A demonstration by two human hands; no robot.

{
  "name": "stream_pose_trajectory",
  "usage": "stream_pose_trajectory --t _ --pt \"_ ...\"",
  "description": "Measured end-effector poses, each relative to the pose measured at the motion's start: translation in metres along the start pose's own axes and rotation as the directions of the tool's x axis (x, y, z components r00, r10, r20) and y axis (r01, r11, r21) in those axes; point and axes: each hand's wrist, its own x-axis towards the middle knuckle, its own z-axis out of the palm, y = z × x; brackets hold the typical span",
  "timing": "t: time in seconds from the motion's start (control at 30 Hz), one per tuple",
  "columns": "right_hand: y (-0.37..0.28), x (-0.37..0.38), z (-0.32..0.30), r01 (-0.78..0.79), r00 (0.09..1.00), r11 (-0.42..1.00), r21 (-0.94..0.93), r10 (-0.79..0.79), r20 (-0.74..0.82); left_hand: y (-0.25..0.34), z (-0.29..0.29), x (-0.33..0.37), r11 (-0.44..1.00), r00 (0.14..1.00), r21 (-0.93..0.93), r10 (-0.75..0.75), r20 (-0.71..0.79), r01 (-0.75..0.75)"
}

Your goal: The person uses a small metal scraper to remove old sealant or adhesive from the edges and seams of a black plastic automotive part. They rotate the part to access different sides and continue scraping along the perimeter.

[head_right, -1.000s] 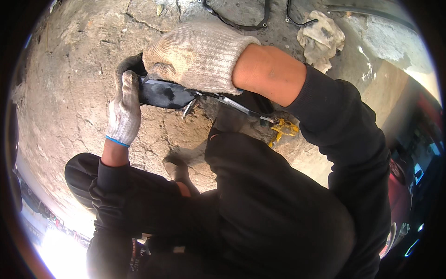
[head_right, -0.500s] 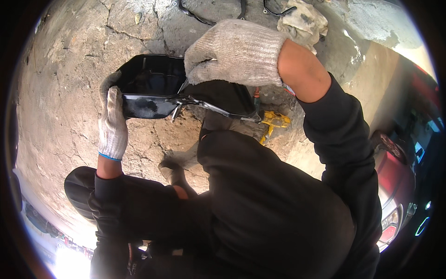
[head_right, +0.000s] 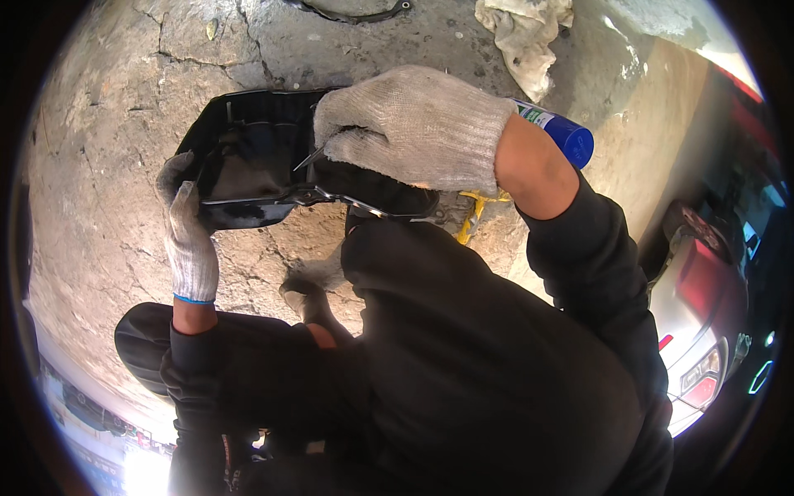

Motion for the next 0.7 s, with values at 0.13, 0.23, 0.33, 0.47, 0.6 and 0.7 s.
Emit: stream_pose_trajectory --t 0.13,0.23,0.33,0.47,0.6,0.7 --pt "0.0 0.001 0.0 0.052 0.999 0.997 -0.052 -0.051 0.009 -0.001 0.002 -0.002 0.998 1.0 -0.066 -0.012 0.0 0.012" --pt "-0.005 0.003 0.002 0.025 0.999 0.998 -0.055 -0.022 0.05 -0.001 0.003 -0.002 0.998 1.0 -0.065 0.0 -0.002 0.0" --pt "-0.011 0.004 0.004 -0.016 0.995 0.998 -0.056 0.021 0.098 0.0 0.002 -0.001 1.0 1.0 -0.017 0.012 0.003 -0.012" --pt "-0.015 0.003 0.006 -0.039 0.987 0.995 -0.093 0.053 0.155 0.001 0.0 0.0 1.0 1.0 0.009 0.012 0.013 -0.012" --pt "-0.017 0.003 0.015 0.041 0.996 0.994 -0.104 -0.032 0.088 0.002 0.001 0.0 0.999 1.0 0.035 0.012 0.002 -0.012" --pt "-0.016 0.006 0.021 0.102 0.994 0.99 -0.098 -0.097 0.051 0.002 0.001 0.002 1.0 1.0 -0.027 0.01 0.011 -0.009"
